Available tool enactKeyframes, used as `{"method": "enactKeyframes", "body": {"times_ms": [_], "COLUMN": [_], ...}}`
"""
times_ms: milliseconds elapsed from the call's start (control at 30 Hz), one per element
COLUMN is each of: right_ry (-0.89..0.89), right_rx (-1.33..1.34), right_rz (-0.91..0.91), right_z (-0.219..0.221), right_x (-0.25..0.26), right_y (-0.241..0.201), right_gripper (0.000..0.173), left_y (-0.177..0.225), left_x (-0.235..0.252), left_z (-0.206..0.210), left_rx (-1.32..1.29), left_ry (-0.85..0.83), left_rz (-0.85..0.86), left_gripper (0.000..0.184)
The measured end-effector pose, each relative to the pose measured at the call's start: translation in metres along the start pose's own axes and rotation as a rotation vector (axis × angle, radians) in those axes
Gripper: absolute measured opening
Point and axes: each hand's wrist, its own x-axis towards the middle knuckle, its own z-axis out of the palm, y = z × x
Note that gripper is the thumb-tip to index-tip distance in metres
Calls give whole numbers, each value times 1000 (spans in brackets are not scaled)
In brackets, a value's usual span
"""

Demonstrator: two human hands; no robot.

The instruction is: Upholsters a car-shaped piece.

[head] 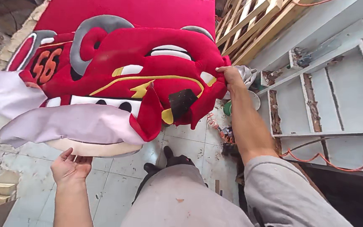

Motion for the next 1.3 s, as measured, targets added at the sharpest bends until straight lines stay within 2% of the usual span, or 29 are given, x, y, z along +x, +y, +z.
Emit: {"method": "enactKeyframes", "body": {"times_ms": [200,300,367,467,533,567,667,733,800,833,867,933,1000,1100,1133,1200,1300], "right_ry": [-20,-143,-268,-360,-321,-276,-4,142,214,232,239,186,-40,-608,-693,-641,-343], "right_rx": [-6,-148,-190,-21,38,-20,-521,-617,-470,-307,-89,372,580,468,495,670,967], "right_rz": [32,71,111,154,135,102,-23,-107,-138,-126,-99,56,213,295,310,353,436], "right_z": [-8,-18,-29,-39,-41,-46,-73,-79,-70,-63,-53,-29,6,70,89,119,139], "right_x": [-23,-19,-29,-42,-48,-55,-92,-126,-146,-150,-150,-158,-193,-256,-266,-266,-246], "right_y": [28,37,38,37,35,34,38,63,100,122,146,194,222,233,230,215,184], "right_gripper": [40,44,29,15,15,17,47,53,60,65,67,59,53,44,45,49,40], "left_y": [-7,-10,-6,0,5,6,2,-7,-12,-12,-12,-15,-23,-34,-34,-32,-22], "left_x": [3,7,4,-3,-9,-11,-5,-2,0,1,1,-1,-2,-4,-5,-7,-12], "left_z": [-9,-13,-15,-17,-15,-13,-15,-20,-21,-20,-18,-18,-21,-22,-21,-16,-7], "left_rx": [67,90,85,44,13,2,-5,-11,-28,-29,-34,-68,-116,-50,-8,37,41], "left_ry": [-31,-49,-66,-101,-144,-172,-213,-193,-177,-176,-178,-171,-171,-207,-213,-193,-170], "left_rz": [-27,-6,35,80,93,89,35,-6,-20,-20,-20,-35,-53,-54,-58,-75,-57], "left_gripper": [44,37,32,26,26,25,23,24,25,26,27,34,41,33,30,32,33]}}
